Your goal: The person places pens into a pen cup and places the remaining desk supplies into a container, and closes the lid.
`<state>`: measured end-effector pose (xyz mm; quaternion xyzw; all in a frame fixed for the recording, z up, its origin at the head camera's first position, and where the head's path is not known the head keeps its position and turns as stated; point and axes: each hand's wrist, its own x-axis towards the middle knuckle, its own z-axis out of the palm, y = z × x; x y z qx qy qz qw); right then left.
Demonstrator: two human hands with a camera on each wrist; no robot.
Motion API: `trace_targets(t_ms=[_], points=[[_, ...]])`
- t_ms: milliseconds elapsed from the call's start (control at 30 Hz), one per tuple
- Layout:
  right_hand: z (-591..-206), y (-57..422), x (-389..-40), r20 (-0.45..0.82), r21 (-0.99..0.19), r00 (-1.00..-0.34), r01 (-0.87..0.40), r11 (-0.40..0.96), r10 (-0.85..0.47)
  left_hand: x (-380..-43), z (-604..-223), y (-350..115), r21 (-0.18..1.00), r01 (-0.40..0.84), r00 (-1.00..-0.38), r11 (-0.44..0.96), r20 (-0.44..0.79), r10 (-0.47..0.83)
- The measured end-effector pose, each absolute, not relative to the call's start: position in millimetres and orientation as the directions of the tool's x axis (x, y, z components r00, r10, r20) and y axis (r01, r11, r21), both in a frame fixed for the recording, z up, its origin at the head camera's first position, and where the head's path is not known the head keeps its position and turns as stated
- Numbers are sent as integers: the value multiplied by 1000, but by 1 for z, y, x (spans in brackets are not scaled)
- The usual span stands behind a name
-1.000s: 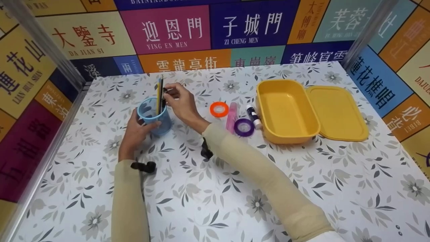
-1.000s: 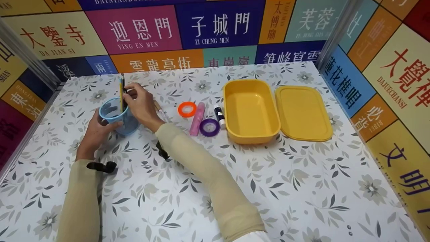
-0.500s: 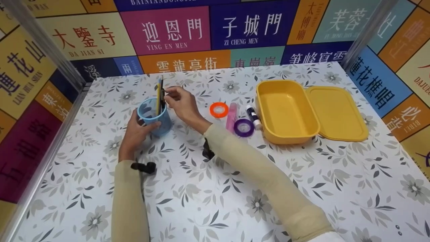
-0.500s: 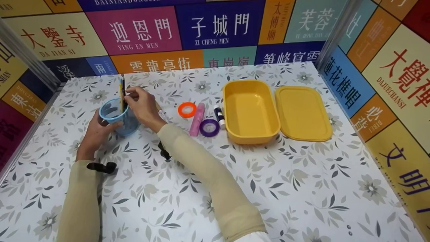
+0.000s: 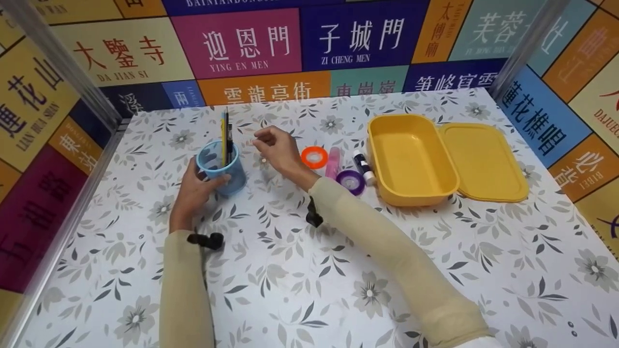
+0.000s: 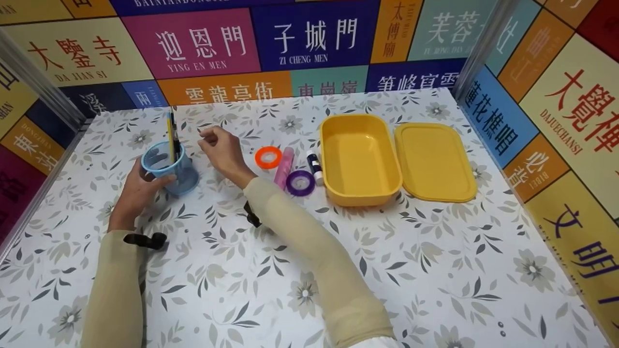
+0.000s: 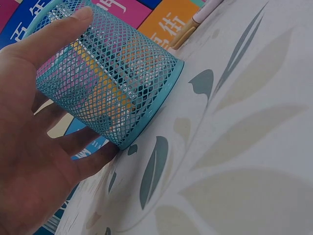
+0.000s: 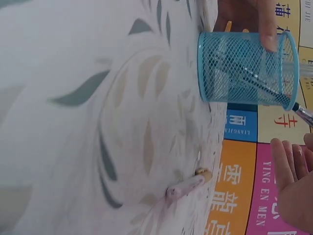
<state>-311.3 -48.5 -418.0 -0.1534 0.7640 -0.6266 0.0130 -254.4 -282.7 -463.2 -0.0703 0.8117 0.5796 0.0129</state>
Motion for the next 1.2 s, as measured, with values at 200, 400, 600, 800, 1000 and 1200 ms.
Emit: trace_targets(t_ms=[200,400,600,800,1000,1200], points=[[-424,-31,-313,154,-952,-949,-217,217,-274,-253,-464,-282,944,-80,-995,320,-56,-84],[-430,-20,-313,70,-951,-957,-149,271,-280,-253,-464,-283,936,-91,-994,341,-66,-83],[-438,-11,-317,20,-943,-963,-108,315,-270,-252,-464,-283,933,-100,-993,346,-75,-87],[-445,-4,-321,-35,-929,-966,-64,366,-258,-254,-462,-283,931,-135,-989,339,-108,-97],[-449,0,-320,-109,-936,-962,13,353,-252,-253,-463,-283,936,-101,-994,338,-78,-79],[-448,1,-317,-137,-926,-963,41,374,-234,-252,-465,-284,940,-77,-996,331,-56,-72]])
